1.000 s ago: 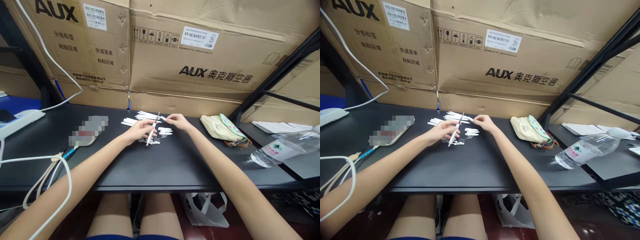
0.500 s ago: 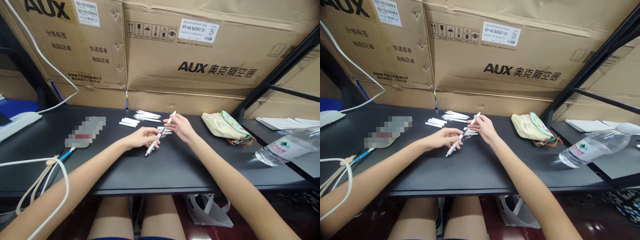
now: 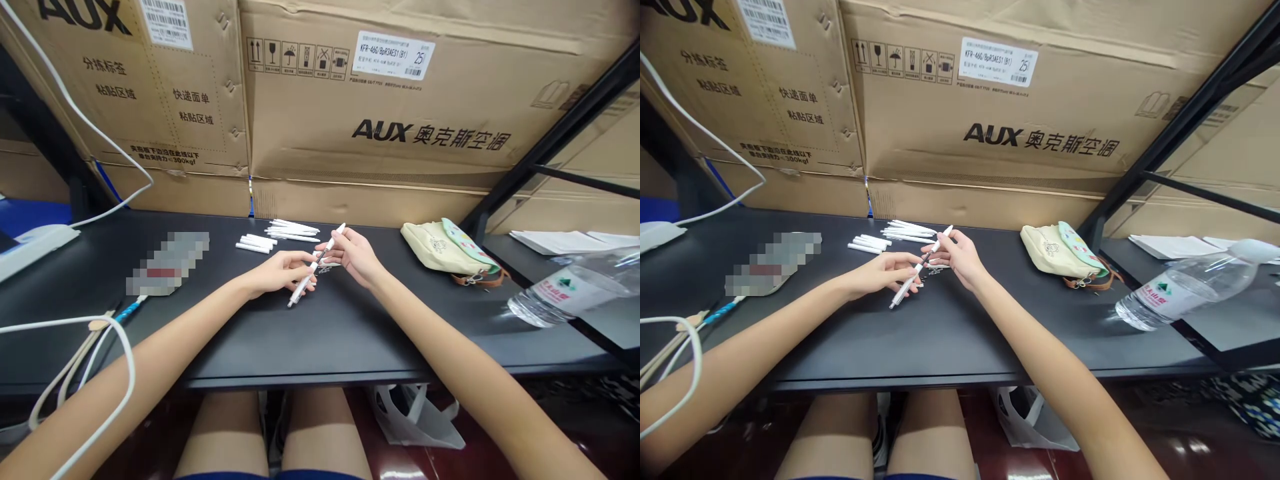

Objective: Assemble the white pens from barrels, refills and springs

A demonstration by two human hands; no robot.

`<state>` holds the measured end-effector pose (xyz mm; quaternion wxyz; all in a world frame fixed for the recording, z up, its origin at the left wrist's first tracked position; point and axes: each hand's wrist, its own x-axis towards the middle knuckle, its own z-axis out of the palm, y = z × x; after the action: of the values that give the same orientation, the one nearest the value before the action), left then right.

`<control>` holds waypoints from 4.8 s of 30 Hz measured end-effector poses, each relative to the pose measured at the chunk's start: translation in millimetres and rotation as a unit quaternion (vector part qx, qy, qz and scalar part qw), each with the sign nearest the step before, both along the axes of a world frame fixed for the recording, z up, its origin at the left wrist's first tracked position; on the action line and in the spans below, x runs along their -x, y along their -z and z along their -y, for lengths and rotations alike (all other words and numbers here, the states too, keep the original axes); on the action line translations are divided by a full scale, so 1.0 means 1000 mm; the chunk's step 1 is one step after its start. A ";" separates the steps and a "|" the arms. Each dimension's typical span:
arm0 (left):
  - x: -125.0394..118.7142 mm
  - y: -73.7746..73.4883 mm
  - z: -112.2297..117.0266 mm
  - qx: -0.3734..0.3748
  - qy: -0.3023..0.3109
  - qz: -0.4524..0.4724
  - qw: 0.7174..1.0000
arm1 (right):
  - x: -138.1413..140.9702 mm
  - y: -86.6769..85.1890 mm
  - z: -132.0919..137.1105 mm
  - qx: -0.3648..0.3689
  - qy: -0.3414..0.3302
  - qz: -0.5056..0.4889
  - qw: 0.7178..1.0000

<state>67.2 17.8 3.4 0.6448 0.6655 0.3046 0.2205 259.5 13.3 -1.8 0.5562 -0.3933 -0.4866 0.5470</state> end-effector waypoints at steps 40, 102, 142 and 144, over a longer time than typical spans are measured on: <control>-0.001 -0.001 -0.001 -0.090 -0.054 -0.030 0.994 | -0.033 -0.015 -0.001 -0.066 -0.067 0.292 0.952; 0.000 -0.005 -0.021 0.078 -0.403 0.286 0.866 | 0.034 0.014 0.030 -0.455 0.219 0.301 0.809; 0.000 -0.001 -0.023 0.051 -0.414 0.284 0.863 | 0.034 0.023 0.028 -0.504 0.206 0.363 0.756; 0.000 0.001 -0.023 0.047 -0.418 0.284 0.861 | 0.033 0.023 0.026 -0.503 0.208 0.364 0.756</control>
<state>66.9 41.0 2.9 0.5810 0.3528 0.3678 0.6345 226.2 -13.1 -25.2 0.5550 -0.3178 -0.7635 -0.0895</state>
